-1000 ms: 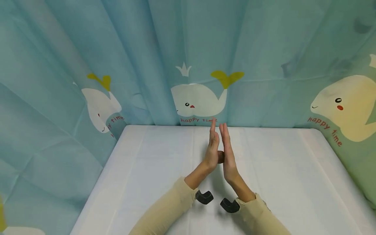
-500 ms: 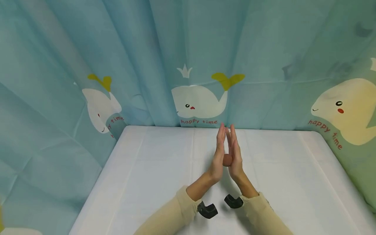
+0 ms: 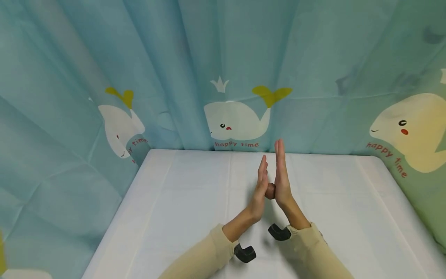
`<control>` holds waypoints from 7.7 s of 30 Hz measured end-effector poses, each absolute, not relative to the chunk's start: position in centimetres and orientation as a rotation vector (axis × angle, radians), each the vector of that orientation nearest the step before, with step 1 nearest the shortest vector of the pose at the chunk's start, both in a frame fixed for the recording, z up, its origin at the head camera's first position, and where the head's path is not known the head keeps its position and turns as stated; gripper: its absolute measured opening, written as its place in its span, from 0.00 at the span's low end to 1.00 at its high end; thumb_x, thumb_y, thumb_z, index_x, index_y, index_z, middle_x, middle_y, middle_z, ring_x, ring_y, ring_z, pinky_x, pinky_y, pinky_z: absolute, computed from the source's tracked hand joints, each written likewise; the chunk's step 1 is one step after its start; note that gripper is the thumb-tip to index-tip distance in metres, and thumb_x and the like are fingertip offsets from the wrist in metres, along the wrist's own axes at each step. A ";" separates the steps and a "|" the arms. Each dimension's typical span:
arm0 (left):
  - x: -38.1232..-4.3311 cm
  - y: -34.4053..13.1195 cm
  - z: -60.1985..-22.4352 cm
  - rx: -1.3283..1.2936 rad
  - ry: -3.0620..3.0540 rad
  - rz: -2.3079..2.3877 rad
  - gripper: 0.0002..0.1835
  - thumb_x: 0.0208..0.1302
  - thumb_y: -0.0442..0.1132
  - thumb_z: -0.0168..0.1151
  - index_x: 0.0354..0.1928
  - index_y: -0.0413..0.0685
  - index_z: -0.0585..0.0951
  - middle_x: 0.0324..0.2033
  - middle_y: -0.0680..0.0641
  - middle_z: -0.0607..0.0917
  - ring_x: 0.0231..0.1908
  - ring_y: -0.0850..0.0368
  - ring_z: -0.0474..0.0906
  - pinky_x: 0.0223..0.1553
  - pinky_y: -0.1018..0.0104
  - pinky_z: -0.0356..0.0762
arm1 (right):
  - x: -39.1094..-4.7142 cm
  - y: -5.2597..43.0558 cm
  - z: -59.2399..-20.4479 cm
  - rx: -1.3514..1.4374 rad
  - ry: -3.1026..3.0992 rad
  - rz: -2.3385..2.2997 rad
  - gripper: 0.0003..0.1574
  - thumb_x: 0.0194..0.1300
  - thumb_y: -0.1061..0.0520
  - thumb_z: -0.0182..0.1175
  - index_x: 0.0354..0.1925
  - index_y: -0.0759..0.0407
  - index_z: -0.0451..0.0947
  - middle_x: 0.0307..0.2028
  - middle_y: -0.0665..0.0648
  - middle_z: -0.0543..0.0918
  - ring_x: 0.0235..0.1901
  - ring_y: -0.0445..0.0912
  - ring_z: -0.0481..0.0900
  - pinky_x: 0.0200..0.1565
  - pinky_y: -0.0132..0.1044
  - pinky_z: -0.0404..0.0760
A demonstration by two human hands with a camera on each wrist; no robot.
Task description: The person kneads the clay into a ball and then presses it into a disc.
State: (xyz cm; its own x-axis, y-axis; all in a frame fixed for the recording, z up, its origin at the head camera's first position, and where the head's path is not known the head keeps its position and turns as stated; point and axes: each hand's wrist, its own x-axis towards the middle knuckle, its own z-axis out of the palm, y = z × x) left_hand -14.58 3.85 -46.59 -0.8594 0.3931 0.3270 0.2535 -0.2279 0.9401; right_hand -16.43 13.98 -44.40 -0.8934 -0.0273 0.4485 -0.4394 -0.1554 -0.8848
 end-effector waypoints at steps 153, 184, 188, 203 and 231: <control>-14.8 3.7 -43.5 0.759 1.830 2.307 0.33 0.82 0.57 0.17 0.83 0.59 0.34 0.81 0.55 0.35 0.80 0.58 0.32 0.77 0.49 0.32 | -17.0 14.3 -44.6 0.533 -1.931 2.008 0.35 0.84 0.46 0.22 0.84 0.43 0.37 0.82 0.44 0.37 0.78 0.33 0.29 0.75 0.43 0.29; -17.0 3.3 -44.5 0.727 2.057 2.233 0.34 0.82 0.61 0.19 0.83 0.61 0.37 0.82 0.55 0.39 0.66 0.70 0.64 0.67 0.59 0.61 | -13.7 11.4 -43.3 0.636 -1.880 1.939 0.38 0.83 0.40 0.24 0.84 0.47 0.39 0.83 0.49 0.40 0.80 0.49 0.26 0.74 0.57 0.27; -16.0 3.5 -45.5 0.753 2.015 2.240 0.34 0.83 0.57 0.19 0.83 0.56 0.36 0.82 0.50 0.38 0.68 0.65 0.63 0.68 0.60 0.61 | -15.6 12.4 -42.6 0.591 -1.942 1.913 0.38 0.82 0.38 0.26 0.84 0.42 0.40 0.82 0.44 0.39 0.80 0.43 0.25 0.73 0.59 0.24; -16.4 2.8 -43.2 0.684 2.022 2.391 0.32 0.83 0.56 0.22 0.84 0.60 0.40 0.82 0.53 0.41 0.80 0.59 0.37 0.77 0.44 0.35 | -13.1 11.0 -45.5 0.614 -1.933 2.064 0.36 0.84 0.45 0.21 0.84 0.45 0.38 0.83 0.48 0.38 0.78 0.39 0.45 0.73 0.38 0.47; -14.4 3.8 -44.4 0.671 1.900 2.252 0.32 0.81 0.59 0.18 0.83 0.67 0.36 0.81 0.57 0.39 0.51 0.65 0.71 0.51 0.66 0.68 | -14.8 13.2 -42.8 0.573 -1.957 1.977 0.36 0.83 0.38 0.25 0.83 0.37 0.37 0.82 0.41 0.34 0.78 0.41 0.20 0.73 0.56 0.24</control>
State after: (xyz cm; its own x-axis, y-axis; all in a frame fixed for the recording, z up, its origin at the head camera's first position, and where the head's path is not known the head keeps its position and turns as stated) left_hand -14.35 3.79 -44.37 -0.8945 0.3672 0.2549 0.1893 -0.2053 0.9602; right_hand -14.83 13.18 -42.81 -0.8754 -0.0653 0.4789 -0.4782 -0.0270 -0.8778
